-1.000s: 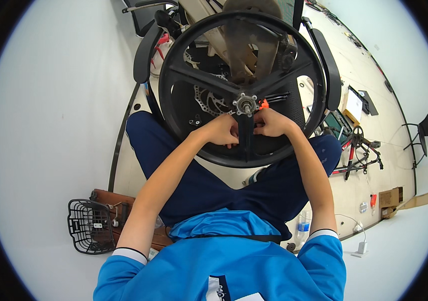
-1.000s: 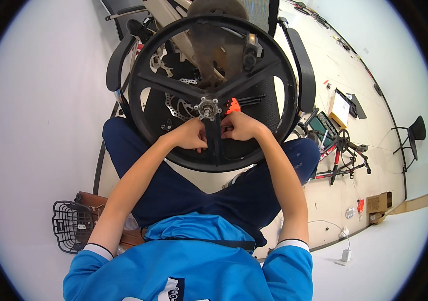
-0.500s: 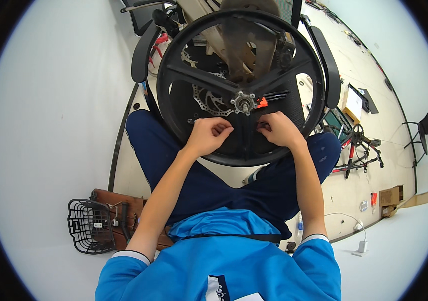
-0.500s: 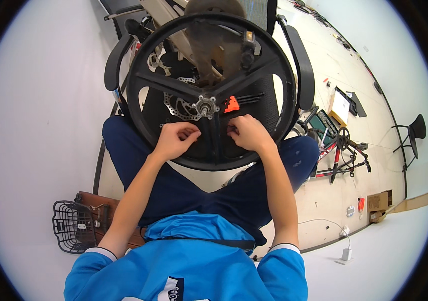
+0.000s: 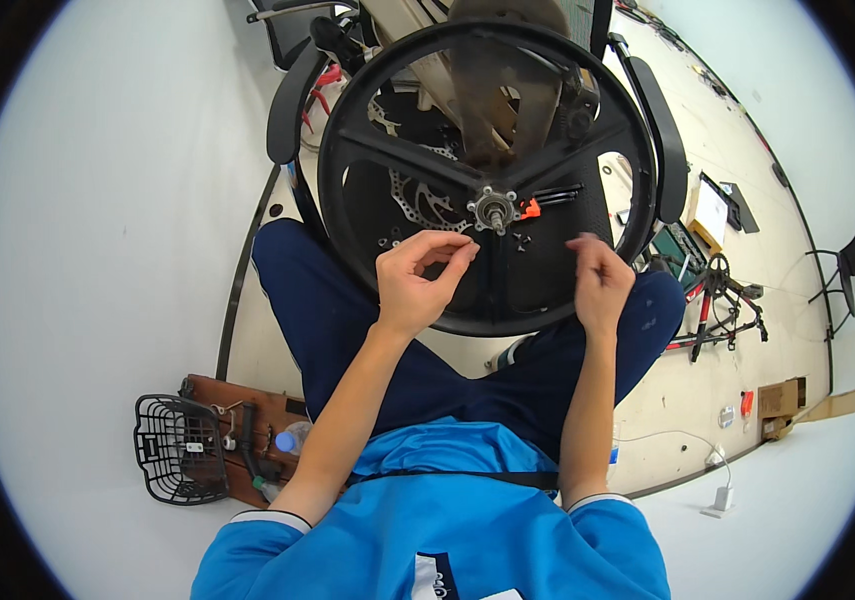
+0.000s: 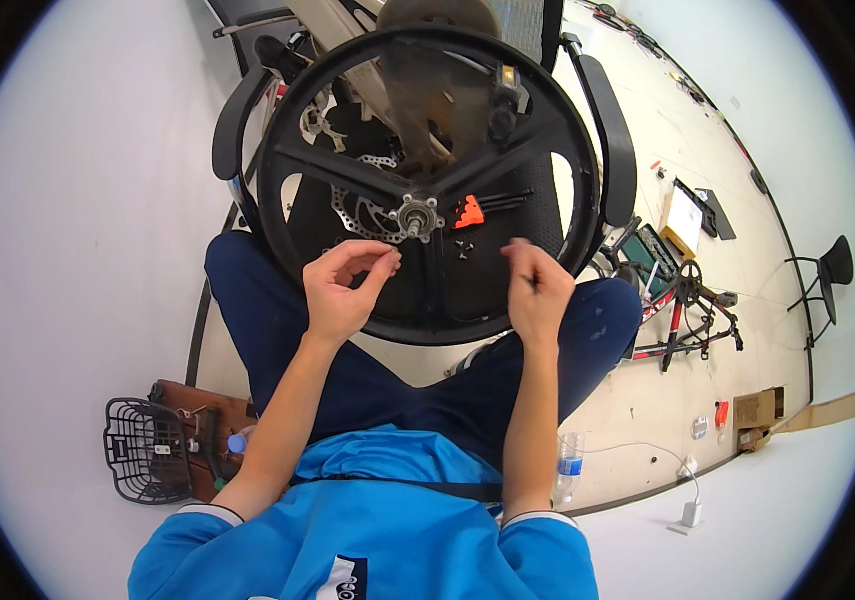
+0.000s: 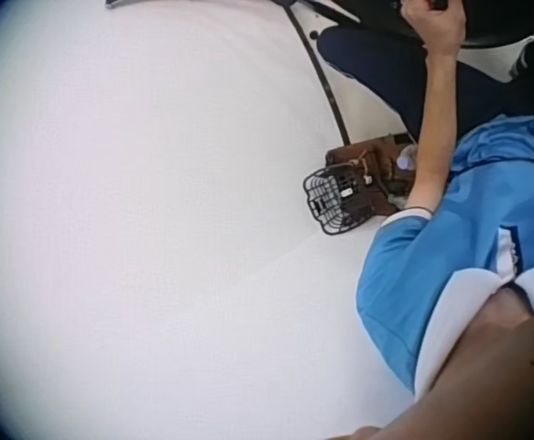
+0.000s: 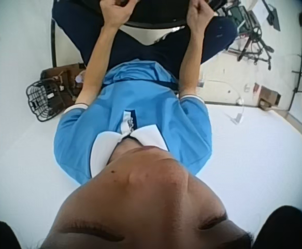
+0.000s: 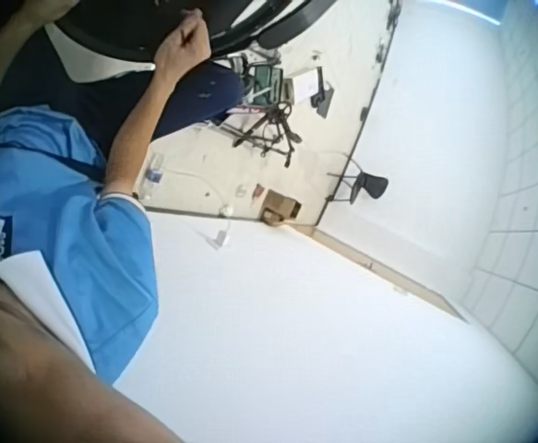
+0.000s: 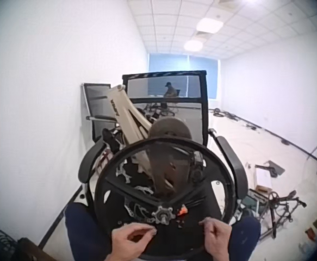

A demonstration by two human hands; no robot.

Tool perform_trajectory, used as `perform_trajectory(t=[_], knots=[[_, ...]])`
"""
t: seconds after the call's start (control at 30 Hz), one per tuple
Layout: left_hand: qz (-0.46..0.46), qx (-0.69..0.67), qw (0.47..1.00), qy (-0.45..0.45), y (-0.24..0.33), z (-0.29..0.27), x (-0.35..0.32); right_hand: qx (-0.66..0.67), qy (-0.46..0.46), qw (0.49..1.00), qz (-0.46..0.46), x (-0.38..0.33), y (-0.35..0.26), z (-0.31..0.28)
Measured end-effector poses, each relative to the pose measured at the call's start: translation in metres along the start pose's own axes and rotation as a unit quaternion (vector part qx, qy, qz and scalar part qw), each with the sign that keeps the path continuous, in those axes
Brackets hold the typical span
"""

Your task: The person assembles a bicycle wheel hub by hand, inserting small metal components such as bearings and spacers into the hub. They use an Allen key to tighten bolts and secure the parts in place.

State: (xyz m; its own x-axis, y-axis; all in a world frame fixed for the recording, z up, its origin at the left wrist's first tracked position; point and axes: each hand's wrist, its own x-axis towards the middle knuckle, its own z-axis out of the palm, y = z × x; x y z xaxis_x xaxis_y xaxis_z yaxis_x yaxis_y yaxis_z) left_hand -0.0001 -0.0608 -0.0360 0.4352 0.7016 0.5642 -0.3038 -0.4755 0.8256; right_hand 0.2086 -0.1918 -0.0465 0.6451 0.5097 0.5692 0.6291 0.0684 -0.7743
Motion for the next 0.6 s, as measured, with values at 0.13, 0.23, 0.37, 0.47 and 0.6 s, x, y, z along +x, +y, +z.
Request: perform_trajectory(t=[0.13, 0.23, 0.37, 0.47, 0.6], knots=[[-0.051, -0.058, 0.997, 0.008, 0.004, 0.005, 0.002, 0.243, 0.092, 0.957, 0.130, -0.006, -0.016, 0.007], [-0.095, -0.062, 0.993, -0.023, 0.003, 0.003, -0.001, 0.173, 0.079, 0.976, 0.104, -0.019, -0.010, 0.012], [-0.161, -0.143, 0.976, -0.021, 0.001, 0.003, -0.004, 0.227, -0.047, 0.951, 0.207, -0.035, -0.020, -0.005], [-0.233, -0.212, 0.949, 0.000, 0.004, 0.007, -0.001, 0.262, -0.050, 0.948, 0.174, -0.037, -0.039, 0.005], [-0.320, -0.303, 0.898, 0.017, 0.002, 0.006, -0.002, 0.292, -0.102, 0.945, 0.103, -0.039, -0.065, 0.012]])
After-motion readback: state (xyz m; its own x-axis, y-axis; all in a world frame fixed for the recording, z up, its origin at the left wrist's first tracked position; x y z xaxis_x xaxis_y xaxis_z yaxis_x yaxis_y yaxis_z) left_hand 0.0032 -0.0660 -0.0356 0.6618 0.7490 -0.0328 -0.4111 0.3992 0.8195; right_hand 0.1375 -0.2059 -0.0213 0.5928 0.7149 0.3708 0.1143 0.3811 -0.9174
